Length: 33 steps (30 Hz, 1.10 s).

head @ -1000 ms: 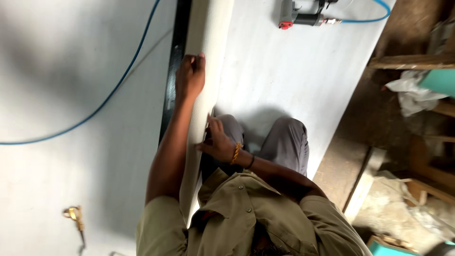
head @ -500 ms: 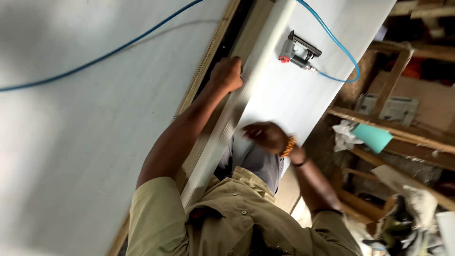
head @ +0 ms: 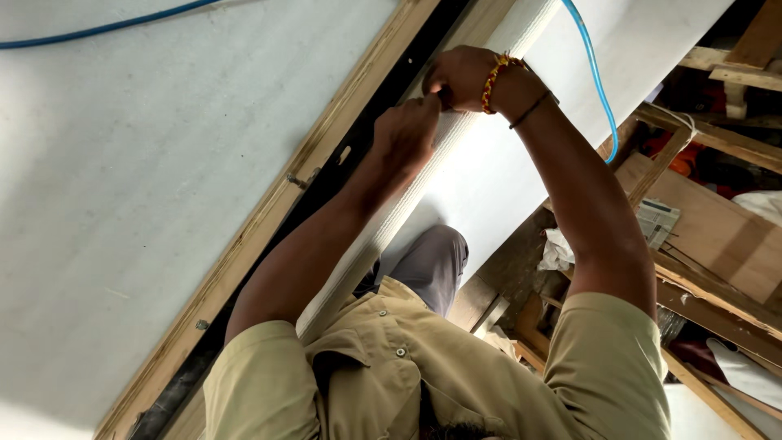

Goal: The person uses a pneumatic nail gun to attach a white decorative molding strip to the edge of a wooden workbench. They hold the molding in place with one hand while firing the nail gun with the other, working along the length of the bench.

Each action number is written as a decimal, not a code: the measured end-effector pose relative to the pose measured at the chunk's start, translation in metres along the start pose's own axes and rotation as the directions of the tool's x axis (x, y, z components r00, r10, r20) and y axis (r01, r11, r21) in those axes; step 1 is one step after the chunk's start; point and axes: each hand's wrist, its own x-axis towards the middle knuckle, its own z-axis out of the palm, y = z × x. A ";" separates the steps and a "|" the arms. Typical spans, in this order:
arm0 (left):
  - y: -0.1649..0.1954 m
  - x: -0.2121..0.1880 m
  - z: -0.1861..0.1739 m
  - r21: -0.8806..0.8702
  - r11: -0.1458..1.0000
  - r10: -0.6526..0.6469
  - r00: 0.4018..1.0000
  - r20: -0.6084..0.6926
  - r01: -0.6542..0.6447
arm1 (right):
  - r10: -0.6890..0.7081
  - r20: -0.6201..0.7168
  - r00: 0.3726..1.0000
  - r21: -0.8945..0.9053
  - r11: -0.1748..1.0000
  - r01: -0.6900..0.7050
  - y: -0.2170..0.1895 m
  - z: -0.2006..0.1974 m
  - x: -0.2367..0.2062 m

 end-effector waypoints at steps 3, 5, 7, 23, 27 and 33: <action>-0.004 -0.005 0.007 -0.112 0.993 0.030 0.992 -0.122 -0.044 | 0.030 0.071 0.997 -0.034 0.999 -0.027 0.003 0.005 0.002; -0.006 -0.004 0.010 -0.139 0.989 0.029 0.991 -0.128 -0.047 | -0.025 -0.046 0.999 -0.053 0.998 0.022 0.002 0.011 0.002; -0.007 -0.001 0.010 -0.155 0.987 0.027 0.996 -0.082 -0.039 | 0.001 -0.079 0.997 -0.074 0.997 -0.007 0.001 0.018 0.001; -0.010 -0.018 -0.003 0.189 0.947 0.282 0.953 -0.109 -0.258 | -0.168 -0.444 0.880 0.031 0.979 0.202 0.017 0.032 -0.063; -0.010 -0.018 -0.003 0.181 0.952 0.252 0.968 -0.014 -0.246 | -0.243 -0.552 0.797 -0.329 0.943 0.060 0.015 0.044 -0.103; -0.017 -0.014 -0.004 0.114 0.956 0.278 0.958 -0.070 -0.269 | 0.070 -0.735 0.675 -0.049 0.987 -0.155 0.013 0.102 -0.105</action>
